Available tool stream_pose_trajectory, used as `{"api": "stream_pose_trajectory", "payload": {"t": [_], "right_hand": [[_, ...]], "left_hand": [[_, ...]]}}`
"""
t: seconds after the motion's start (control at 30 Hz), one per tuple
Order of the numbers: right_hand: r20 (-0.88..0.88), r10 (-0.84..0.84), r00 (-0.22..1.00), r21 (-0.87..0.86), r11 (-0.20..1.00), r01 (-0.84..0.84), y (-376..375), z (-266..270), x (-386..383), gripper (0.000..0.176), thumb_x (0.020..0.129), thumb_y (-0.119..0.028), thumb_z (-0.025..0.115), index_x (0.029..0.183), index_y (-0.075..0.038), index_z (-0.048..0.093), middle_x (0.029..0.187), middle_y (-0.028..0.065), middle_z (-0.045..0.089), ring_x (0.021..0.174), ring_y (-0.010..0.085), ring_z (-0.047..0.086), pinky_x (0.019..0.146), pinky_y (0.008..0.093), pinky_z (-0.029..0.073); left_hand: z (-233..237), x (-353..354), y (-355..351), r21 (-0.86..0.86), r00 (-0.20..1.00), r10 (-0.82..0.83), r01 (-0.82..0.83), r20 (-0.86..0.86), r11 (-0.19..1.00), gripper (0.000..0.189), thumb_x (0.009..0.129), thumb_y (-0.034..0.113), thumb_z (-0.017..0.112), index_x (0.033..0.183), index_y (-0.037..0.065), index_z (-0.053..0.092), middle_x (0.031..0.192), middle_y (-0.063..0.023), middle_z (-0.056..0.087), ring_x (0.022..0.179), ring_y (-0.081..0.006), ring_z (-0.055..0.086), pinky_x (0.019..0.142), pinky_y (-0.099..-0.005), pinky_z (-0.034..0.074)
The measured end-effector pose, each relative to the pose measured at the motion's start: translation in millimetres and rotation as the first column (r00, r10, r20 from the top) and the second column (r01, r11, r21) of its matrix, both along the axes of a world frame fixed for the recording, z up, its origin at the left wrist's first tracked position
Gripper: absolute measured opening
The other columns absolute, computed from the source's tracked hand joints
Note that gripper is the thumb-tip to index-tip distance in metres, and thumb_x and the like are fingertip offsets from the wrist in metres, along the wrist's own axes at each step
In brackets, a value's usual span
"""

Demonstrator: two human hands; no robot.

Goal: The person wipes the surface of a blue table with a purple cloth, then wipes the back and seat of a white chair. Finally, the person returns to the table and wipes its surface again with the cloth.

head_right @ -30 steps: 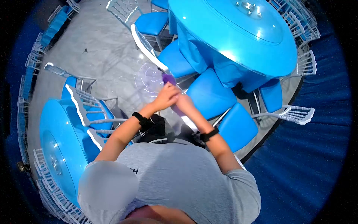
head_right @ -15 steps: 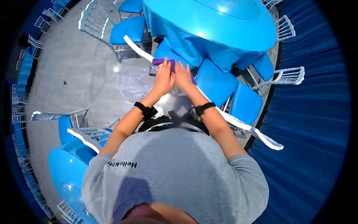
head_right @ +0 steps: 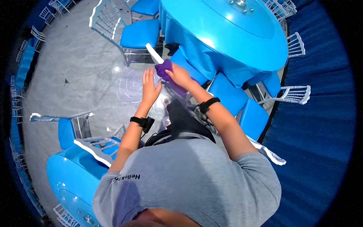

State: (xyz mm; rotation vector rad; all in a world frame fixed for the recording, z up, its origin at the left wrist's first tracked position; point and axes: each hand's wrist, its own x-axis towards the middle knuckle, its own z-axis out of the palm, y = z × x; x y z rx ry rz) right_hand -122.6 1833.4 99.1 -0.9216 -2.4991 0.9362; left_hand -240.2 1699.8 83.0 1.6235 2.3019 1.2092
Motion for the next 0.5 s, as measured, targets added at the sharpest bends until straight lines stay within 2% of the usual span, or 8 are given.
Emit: {"api": "stream_pose_trajectory", "payload": {"t": [0.07,0.13,0.2,0.27,0.33,0.37,0.4,0.5], "right_hand": [[0.074,0.077,0.994,0.013,0.997,-0.078,4,14,-35,0.043,0.085,-0.032,0.052,0.110,0.001,0.046,0.102,0.0243,0.058,0.089,0.0394,0.058,0.075,0.0445,0.046],[0.296,-0.034,0.955,-0.068,0.996,0.056,9,19,-72,0.037,0.086,-0.027,0.047,0.103,0.005,0.049,0.094,0.0240,0.060,0.084,0.0391,0.060,0.072,0.0454,0.047],[0.197,-0.093,0.976,-0.005,0.995,0.096,22,-15,-100,0.033,0.086,-0.024,0.043,0.097,0.006,0.051,0.089,0.0246,0.062,0.081,0.0397,0.061,0.070,0.0460,0.048],[0.082,-0.055,0.995,-0.049,0.997,0.059,43,-27,-120,0.033,0.085,-0.023,0.043,0.096,0.007,0.051,0.088,0.0263,0.061,0.082,0.0406,0.060,0.070,0.0461,0.048],[0.064,-0.035,0.997,-0.130,0.991,0.043,68,-38,-134,0.035,0.086,-0.025,0.040,0.099,0.006,0.053,0.092,0.0265,0.061,0.085,0.0410,0.059,0.073,0.0462,0.047],[-0.016,0.057,0.998,-0.200,0.978,-0.059,79,-43,-137,0.036,0.086,-0.025,0.039,0.101,0.004,0.054,0.093,0.0257,0.061,0.088,0.0411,0.059,0.075,0.0462,0.046],[-0.102,0.145,0.984,-0.258,0.952,-0.167,89,-48,-141,0.037,0.087,-0.026,0.038,0.103,0.002,0.056,0.095,0.0249,0.061,0.090,0.0412,0.058,0.078,0.0462,0.045],[-0.008,0.138,0.990,-0.378,0.916,-0.131,95,-54,-124,0.038,0.088,-0.027,0.036,0.105,-0.002,0.059,0.102,0.0236,0.059,0.096,0.0392,0.056,0.083,0.0446,0.044]], "left_hand": [[11,-9,6,0.053,0.987,-0.143,0.147,-0.069,0.988,0.066,0.074,0.009,0.060,0.132,-0.003,0.031,0.136,-0.0219,0.032,0.126,-0.0418,0.028,0.102,-0.0456,0.027],[11,-22,18,0.002,0.975,-0.187,0.189,-0.119,0.982,0.068,0.073,0.009,0.061,0.133,0.000,0.030,0.139,-0.0192,0.030,0.128,-0.0397,0.028,0.103,-0.0453,0.027],[11,-41,35,0.065,0.969,-0.246,0.246,-0.004,0.967,0.069,0.072,0.008,0.061,0.134,0.003,0.032,0.139,-0.0187,0.030,0.128,-0.0364,0.029,0.103,-0.0444,0.027],[15,-67,54,0.022,0.971,-0.229,0.231,-0.066,0.973,0.066,0.073,0.011,0.061,0.133,0.004,0.034,0.138,-0.0179,0.033,0.128,-0.0347,0.031,0.104,-0.0448,0.027],[20,-88,77,-0.062,0.951,-0.289,0.283,-0.112,0.957,0.063,0.075,0.016,0.060,0.132,0.004,0.036,0.137,-0.0174,0.035,0.129,-0.0346,0.030,0.103,-0.0457,0.027],[23,-99,90,-0.062,0.937,-0.314,0.308,-0.154,0.949,0.056,0.075,0.019,0.059,0.126,0.003,0.042,0.130,-0.0179,0.042,0.125,-0.0353,0.035,0.103,-0.0467,0.027],[26,-109,102,-0.065,0.935,-0.313,0.307,-0.168,0.950,0.056,0.075,0.019,0.059,0.126,0.003,0.042,0.130,-0.0179,0.042,0.125,-0.0353,0.035,0.103,-0.0467,0.027],[38,-123,127,-0.103,0.804,-0.590,0.582,-0.076,0.807,0.045,0.073,0.023,0.063,0.110,0.001,0.050,0.113,-0.0178,0.053,0.110,-0.0363,0.048,0.098,-0.0440,0.033]]}}
